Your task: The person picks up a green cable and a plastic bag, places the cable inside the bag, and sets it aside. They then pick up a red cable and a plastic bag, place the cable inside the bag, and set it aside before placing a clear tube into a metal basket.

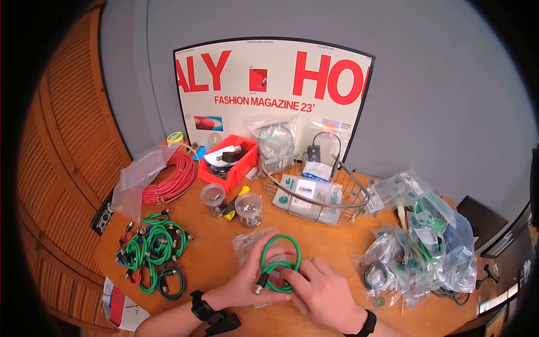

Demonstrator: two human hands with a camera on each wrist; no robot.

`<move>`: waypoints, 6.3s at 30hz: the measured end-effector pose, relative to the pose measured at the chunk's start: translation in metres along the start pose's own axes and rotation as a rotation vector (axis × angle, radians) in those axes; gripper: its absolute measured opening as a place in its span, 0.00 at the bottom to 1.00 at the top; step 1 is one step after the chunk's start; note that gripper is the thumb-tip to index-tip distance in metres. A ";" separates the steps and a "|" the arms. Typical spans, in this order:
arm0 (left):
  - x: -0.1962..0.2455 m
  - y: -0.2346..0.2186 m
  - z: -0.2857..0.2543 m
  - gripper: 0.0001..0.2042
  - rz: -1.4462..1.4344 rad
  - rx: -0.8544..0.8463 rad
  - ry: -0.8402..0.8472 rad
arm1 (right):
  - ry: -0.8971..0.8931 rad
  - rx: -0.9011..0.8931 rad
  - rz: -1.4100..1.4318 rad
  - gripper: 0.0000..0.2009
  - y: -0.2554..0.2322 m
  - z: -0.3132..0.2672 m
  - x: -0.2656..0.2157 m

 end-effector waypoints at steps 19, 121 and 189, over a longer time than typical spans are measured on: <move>0.019 -0.007 -0.006 0.47 0.064 0.107 0.131 | 0.130 0.083 0.250 0.17 0.007 -0.006 -0.006; 0.009 -0.014 0.000 0.35 0.582 0.015 -0.054 | 0.953 -0.343 1.174 0.28 0.035 -0.025 0.016; 0.006 0.003 -0.008 0.19 -0.003 -0.029 -0.008 | 0.913 -0.399 1.273 0.12 0.041 -0.027 0.030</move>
Point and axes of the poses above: each hand's wrist, its own z-axis towards the middle knuckle, its own y-axis out of the palm, x = y × z, the point moved 9 cm from there along z, towards the middle knuckle, and after that the axes turned 10 degrees about x, right-handed, at the moved point
